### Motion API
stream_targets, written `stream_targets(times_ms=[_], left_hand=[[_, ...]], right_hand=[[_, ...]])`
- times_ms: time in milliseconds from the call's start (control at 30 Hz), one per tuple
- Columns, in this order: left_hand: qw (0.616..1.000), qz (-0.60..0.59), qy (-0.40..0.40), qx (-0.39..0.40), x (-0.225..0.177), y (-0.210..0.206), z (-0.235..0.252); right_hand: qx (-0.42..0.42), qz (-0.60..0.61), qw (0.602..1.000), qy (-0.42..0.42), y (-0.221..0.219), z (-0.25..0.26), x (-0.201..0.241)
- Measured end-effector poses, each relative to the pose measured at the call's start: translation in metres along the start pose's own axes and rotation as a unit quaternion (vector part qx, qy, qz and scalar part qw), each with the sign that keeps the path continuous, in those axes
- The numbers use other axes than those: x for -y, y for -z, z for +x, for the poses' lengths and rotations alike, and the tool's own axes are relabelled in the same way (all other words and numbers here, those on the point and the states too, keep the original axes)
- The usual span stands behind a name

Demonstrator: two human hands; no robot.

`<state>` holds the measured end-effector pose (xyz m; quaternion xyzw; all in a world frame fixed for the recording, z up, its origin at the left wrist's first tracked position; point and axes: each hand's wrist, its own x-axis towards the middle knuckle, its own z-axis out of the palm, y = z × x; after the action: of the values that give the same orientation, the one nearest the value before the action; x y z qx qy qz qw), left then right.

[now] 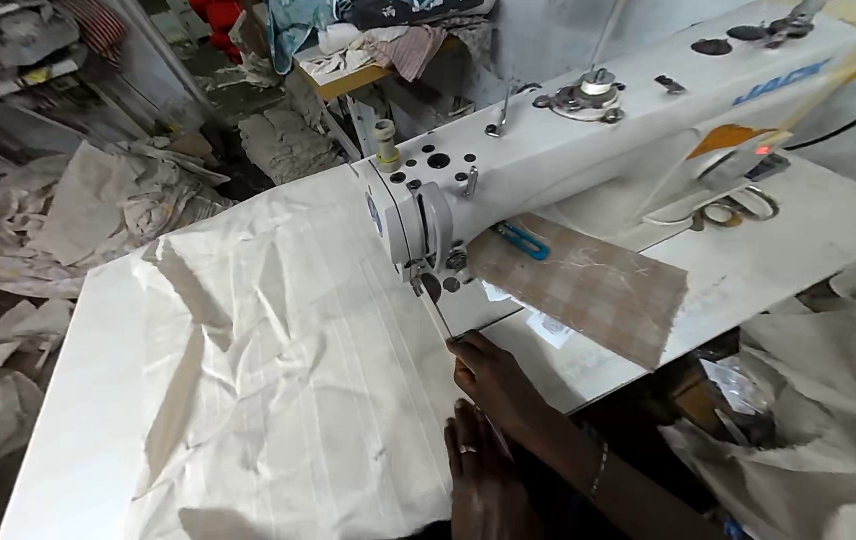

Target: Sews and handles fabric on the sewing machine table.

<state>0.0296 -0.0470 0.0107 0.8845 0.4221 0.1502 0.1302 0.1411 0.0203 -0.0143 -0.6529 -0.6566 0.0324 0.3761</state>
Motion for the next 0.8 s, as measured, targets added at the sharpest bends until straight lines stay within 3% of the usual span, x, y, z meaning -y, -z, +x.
stream_targets(times_ms=[200,333,400,500,567,700,800], left_hand=[[0.992,-0.11,-0.06,-0.023,0.048,-0.008,0.002],[0.976,-0.199,-0.08,0.036,0.081,0.006,0.02],[0.962,-0.255,-0.071,0.062,0.095,0.017,0.033],[0.93,-0.36,0.005,0.068,0.114,0.027,0.056],[0.939,-0.344,0.014,0.019,0.123,0.024,0.07],[0.976,-0.198,-0.057,-0.075,0.112,0.006,0.081],[0.977,-0.155,-0.091,-0.116,0.109,-0.001,0.088]], right_hand=[[0.002,0.007,1.0,-0.023,0.002,-0.001,0.004],[0.007,0.016,1.0,-0.024,0.002,0.0,0.002],[0.014,0.021,0.999,-0.024,0.002,0.001,0.002],[0.058,0.015,0.997,-0.045,0.007,0.007,0.009],[0.07,0.002,0.997,-0.042,0.007,0.009,0.011],[0.053,0.01,0.999,-0.007,0.005,0.006,0.002],[0.153,0.096,0.982,-0.052,0.022,0.008,-0.006]])
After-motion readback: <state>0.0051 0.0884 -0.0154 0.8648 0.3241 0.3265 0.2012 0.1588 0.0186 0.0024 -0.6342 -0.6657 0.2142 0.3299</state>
